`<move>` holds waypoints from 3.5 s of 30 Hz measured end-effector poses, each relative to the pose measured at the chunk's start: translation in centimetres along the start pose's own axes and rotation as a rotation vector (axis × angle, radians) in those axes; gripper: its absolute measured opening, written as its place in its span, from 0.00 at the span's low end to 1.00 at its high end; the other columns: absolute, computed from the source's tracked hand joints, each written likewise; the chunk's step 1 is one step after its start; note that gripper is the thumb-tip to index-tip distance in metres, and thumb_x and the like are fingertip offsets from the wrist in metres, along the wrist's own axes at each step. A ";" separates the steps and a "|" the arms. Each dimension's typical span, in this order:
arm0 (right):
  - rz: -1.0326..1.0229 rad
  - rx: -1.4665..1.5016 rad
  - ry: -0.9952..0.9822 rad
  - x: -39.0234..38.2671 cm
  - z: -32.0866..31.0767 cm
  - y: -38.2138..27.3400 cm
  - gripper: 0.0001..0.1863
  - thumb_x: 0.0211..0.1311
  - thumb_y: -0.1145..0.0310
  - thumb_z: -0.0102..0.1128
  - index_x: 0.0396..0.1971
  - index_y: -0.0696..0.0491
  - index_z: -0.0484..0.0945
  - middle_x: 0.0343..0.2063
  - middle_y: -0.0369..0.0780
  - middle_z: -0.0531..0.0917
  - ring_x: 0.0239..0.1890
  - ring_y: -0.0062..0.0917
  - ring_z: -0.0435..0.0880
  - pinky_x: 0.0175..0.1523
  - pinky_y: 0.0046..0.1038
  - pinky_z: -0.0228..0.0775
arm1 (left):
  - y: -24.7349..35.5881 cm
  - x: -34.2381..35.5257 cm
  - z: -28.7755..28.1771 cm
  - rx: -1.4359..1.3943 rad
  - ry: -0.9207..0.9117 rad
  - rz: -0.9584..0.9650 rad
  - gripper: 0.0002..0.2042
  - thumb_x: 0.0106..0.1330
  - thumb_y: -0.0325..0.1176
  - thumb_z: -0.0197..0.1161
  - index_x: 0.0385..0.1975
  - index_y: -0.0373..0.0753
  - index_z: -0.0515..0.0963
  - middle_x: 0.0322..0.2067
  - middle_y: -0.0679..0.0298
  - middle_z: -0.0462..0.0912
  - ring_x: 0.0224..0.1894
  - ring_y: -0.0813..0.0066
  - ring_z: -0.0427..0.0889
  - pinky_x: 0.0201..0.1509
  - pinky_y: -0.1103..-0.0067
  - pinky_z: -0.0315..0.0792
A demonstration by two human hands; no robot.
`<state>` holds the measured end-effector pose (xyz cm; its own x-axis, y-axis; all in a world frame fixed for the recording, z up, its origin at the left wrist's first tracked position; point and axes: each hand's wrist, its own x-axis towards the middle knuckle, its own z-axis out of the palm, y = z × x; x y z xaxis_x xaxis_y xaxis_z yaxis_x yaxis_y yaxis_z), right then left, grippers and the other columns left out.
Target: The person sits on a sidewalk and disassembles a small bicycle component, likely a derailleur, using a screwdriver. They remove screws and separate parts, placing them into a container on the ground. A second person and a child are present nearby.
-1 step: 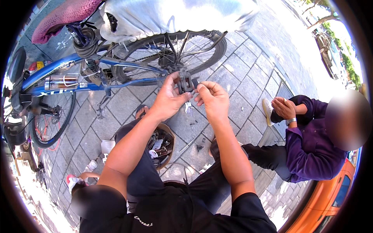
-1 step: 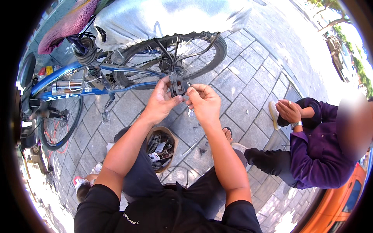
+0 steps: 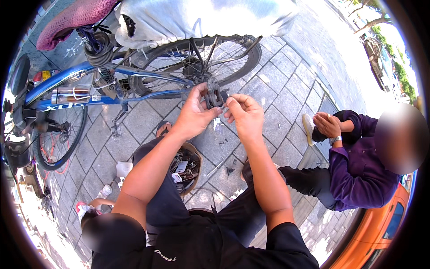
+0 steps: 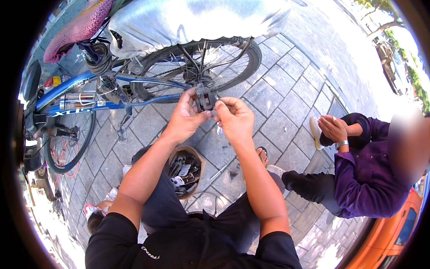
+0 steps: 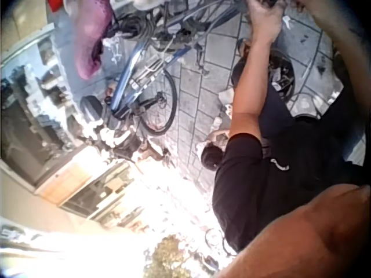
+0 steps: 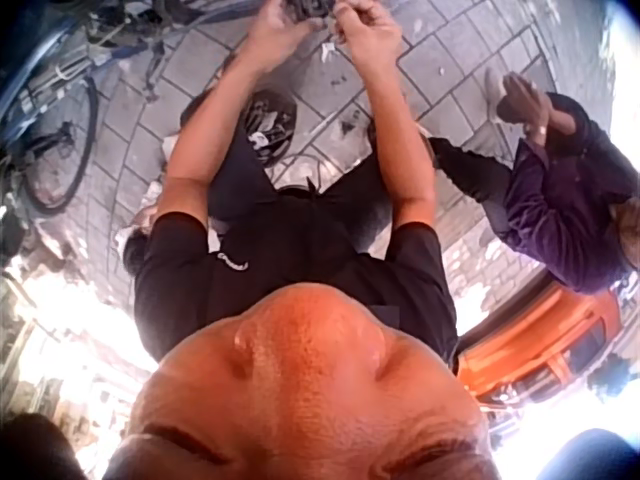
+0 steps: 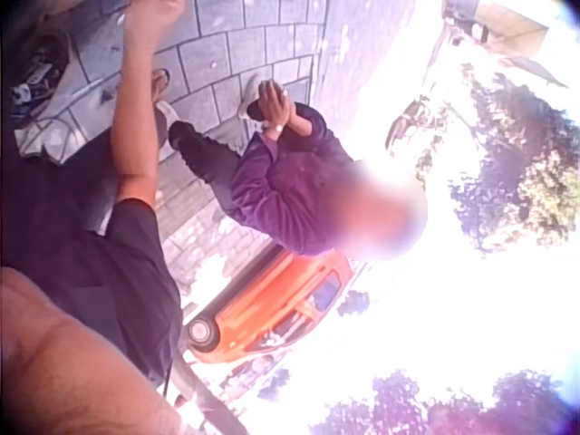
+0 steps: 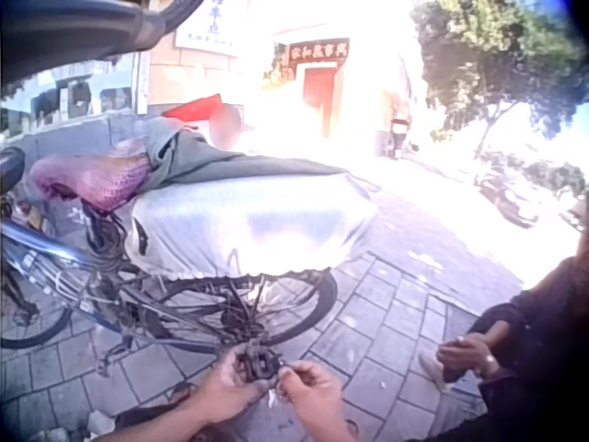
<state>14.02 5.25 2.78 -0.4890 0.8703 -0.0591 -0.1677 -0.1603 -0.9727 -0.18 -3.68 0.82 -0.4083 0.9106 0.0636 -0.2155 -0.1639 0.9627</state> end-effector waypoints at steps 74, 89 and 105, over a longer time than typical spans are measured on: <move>-0.639 -0.810 0.115 -2.3 2.3 -0.1 0.10 0.60 0.71 0.73 0.36 0.58 0.81 0.28 0.43 0.84 0.26 0.30 0.86 0.32 0.32 0.79 | -1.0 -1.1 0.1 0.168 -0.027 0.245 0.27 0.70 0.19 0.66 0.65 0.38 0.61 0.60 0.55 0.76 0.59 0.68 0.82 0.63 0.69 0.81; -0.382 -0.712 -0.099 -1.2 1.6 -0.9 0.09 0.63 0.71 0.70 0.35 0.62 0.84 0.28 0.52 0.86 0.28 0.41 0.88 0.37 0.37 0.80 | -1.8 -0.9 -0.3 0.223 -0.052 0.124 0.31 0.66 0.15 0.66 0.66 0.40 0.61 0.55 0.57 0.77 0.57 0.68 0.83 0.61 0.71 0.81; 0.295 -0.260 -0.458 0.5 -3.8 0.2 0.18 0.74 0.63 0.67 0.55 0.57 0.75 0.33 0.35 0.82 0.28 0.17 0.80 0.35 0.21 0.75 | -2.0 -2.6 -1.6 0.154 -0.110 0.129 0.21 0.59 0.25 0.68 0.54 0.31 0.75 0.42 0.53 0.85 0.45 0.62 0.85 0.48 0.69 0.79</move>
<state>16.98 7.40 1.67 -0.8115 0.5080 -0.2888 0.2182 -0.1951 -0.9562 -0.11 -6.34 -1.66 -0.3231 0.9231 0.2084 -0.0270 -0.2292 0.9730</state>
